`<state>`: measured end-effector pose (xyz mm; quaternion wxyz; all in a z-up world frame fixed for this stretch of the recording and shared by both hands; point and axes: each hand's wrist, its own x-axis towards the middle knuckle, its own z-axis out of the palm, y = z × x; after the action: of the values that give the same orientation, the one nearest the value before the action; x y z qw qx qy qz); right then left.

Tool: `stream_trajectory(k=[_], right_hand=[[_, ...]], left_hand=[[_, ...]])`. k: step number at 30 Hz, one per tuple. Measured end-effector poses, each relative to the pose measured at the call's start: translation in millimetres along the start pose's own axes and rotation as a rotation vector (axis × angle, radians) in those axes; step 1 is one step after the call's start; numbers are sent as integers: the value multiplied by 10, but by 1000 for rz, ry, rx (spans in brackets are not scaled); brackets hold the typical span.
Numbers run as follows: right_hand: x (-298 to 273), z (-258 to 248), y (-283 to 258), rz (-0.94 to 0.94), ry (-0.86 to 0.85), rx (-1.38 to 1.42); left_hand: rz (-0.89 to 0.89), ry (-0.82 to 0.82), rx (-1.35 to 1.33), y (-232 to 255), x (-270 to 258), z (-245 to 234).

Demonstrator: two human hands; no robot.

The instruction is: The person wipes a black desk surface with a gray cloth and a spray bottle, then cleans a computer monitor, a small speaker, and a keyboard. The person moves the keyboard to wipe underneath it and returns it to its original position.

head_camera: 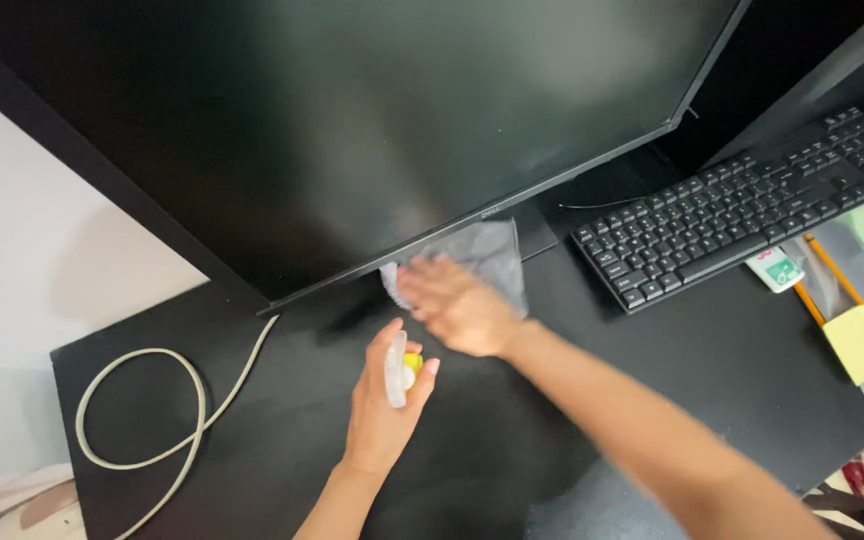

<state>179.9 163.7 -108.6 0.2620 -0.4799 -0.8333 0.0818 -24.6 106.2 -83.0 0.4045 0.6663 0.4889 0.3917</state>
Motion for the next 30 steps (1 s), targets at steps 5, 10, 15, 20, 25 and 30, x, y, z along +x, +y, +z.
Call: stream_trajectory(k=[5,10,15,20,25,30], right_hand=[[-172,-100,223,223,66,-223],[-798,-292,-131,299,119,-221],[-1584,-1031,-383,311,16,-135],[-1635,-1688,-206,506,21,-39],[-1210,-2006,539,795,360,82],[-597,-2250,1177,926,586,555]], left_hand=[[-3,-83,57,73,-42,270],[277,-38,61,219,-135,547],[26,-247,57,618,-124,603],[2,-354,78,762,-35,529],[134,-325,133,1037,156,93],[319,357,143,1015,526,-92]])
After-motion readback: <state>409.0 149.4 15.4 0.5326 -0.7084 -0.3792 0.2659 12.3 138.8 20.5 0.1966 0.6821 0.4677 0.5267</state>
